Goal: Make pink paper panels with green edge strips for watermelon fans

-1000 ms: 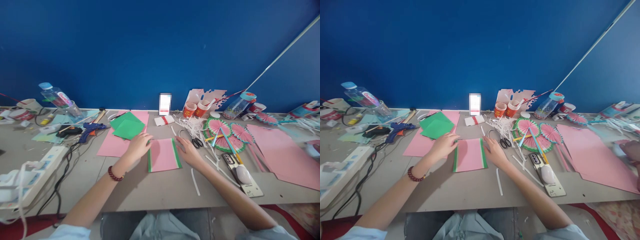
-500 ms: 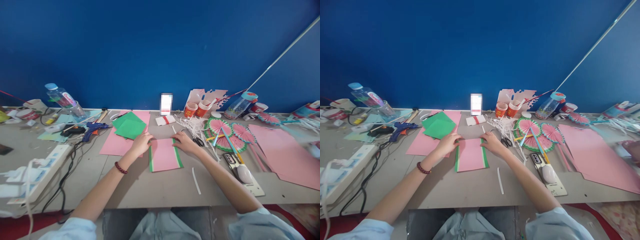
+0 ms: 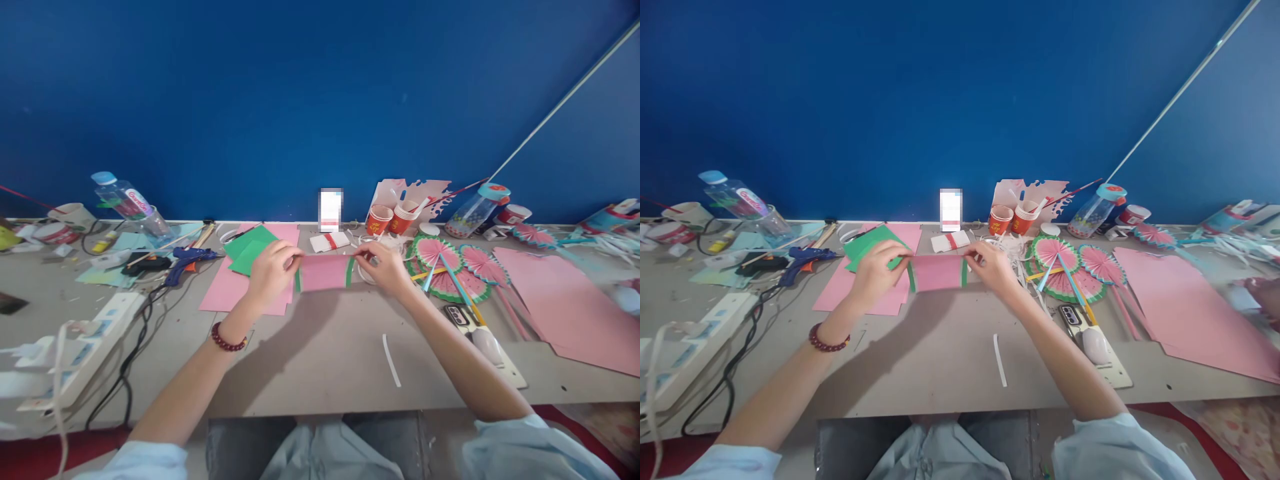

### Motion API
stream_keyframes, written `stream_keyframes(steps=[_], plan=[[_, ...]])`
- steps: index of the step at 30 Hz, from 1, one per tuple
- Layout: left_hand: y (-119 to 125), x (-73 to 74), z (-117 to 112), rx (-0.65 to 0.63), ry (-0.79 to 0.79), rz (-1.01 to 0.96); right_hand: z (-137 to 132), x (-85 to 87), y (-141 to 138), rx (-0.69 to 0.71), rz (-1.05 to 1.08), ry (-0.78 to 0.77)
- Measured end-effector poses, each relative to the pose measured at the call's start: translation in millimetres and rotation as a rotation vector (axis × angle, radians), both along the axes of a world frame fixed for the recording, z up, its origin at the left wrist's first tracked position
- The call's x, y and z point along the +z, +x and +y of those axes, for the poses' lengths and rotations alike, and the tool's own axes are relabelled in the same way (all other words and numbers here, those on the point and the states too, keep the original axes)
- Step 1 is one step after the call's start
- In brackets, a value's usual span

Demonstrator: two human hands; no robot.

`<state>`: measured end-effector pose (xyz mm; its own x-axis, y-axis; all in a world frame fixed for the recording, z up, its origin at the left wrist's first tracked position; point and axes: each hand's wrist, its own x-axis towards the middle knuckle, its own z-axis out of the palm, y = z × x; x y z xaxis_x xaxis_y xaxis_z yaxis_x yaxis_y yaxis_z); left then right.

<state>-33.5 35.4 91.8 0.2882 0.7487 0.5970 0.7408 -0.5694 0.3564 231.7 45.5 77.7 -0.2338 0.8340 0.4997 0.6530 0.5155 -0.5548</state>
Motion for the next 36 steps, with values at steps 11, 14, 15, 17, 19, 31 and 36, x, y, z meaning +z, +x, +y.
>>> stream_keyframes(steps=[11,14,15,17,19,31,36], plan=[[-6.0,-84.3,-64.1,-0.160,0.031,0.444,-75.4,-86.3,18.1,0.174,-0.427,0.175],[-2.1,-87.7,-68.5,-0.218,-0.009,0.538,-79.7,-96.0,19.6,0.189,-0.461,0.137],[0.7,-84.9,-69.2,-0.235,-0.008,0.555,-80.0,-96.0,19.0,0.183,-0.457,0.127],[7.9,-78.6,-68.7,-0.254,-0.002,0.560,-78.9,-93.6,16.9,0.170,-0.450,0.114],[16.7,-75.9,-65.5,-0.279,-0.017,0.542,-76.3,-90.2,15.1,0.167,-0.435,0.096],[59.5,-76.4,-24.3,-0.328,-0.357,0.321,-37.2,-64.3,17.6,0.210,-0.181,-0.369],[62.4,-69.1,-22.0,-0.313,-0.557,0.167,-34.7,-68.0,16.4,0.219,-0.037,-0.478]])
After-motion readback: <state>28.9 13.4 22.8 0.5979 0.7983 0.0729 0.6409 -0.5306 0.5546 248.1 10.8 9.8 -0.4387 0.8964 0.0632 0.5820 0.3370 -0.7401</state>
